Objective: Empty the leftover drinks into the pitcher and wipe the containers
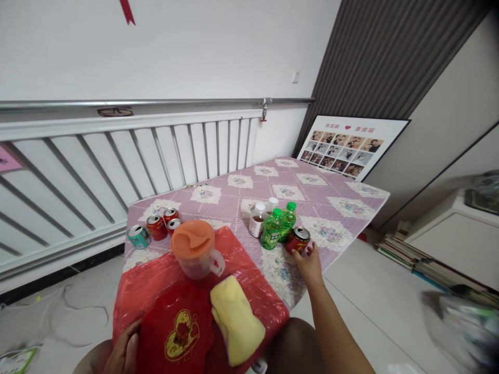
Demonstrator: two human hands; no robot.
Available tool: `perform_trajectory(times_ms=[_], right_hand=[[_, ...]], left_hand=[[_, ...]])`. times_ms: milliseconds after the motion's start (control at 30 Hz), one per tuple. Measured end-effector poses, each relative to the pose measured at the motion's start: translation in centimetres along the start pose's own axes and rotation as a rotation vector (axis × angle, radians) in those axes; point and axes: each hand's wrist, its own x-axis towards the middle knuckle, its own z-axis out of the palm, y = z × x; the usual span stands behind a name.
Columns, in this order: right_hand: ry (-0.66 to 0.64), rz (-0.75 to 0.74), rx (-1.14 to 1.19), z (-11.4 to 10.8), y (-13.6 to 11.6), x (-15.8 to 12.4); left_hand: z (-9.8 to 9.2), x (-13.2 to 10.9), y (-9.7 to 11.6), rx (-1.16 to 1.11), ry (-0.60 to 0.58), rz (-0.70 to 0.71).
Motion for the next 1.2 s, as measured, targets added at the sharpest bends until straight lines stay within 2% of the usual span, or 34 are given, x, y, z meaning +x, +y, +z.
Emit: perform_trajectory(times_ms=[100,167,267,367,500,633,733,833,967,1067,1200], right_hand=[[0.027,0.016,-0.049,-0.7,-0.1,-3.2],[0.008,0.009,-0.059,-0.9,-0.1,-6.2],[-0.08,0.005,-0.084,-0.6,0.2,-10.7],[-0.196,0.017,-0.141,0.0,0.3,-13.4],[-0.363,0.002,-0.284,0.9,0.1,-13.3],[-0.414,0.001,-0.382,1.2,-0.5,-11.5],[-0.441,-0.008,-0.401,1.2,-0.8,-10.9],[-0.465,-0.015,-0.445,1.3,-0.9,-10.9],[-0.466,-0.023,-0.522,1.5,-1.0,-11.1],[-0.473,-0.022,-0.549,1.5,-1.1,-11.1],[-0.449,-0.002,-0.586,1.6,-1.5,-11.2]], left_hand=[[0.1,-0.1,-0.1,-0.133,-0.084,-0.05],[0.1,-0.1,0.2,-0.203,-0.082,-0.084],[0.1,-0.2,0.8,-0.281,-0.066,-0.121],[0.1,-0.4,1.2,-0.347,-0.058,-0.133],[0.1,-0.5,1.4,-0.407,-0.06,-0.138],[-0.3,0.1,1.5,-0.504,-0.104,-0.176],[-1.3,1.3,1.3,-0.67,-0.188,-0.249],[-2.4,3.2,1.0,-0.78,-0.234,-0.292],[-3.0,7.4,2.4,-0.742,-0.18,-0.123],[-2.0,11.4,5.0,-0.607,-0.106,-0.018],[0.5,16.8,8.7,-0.57,-0.058,0.018]])
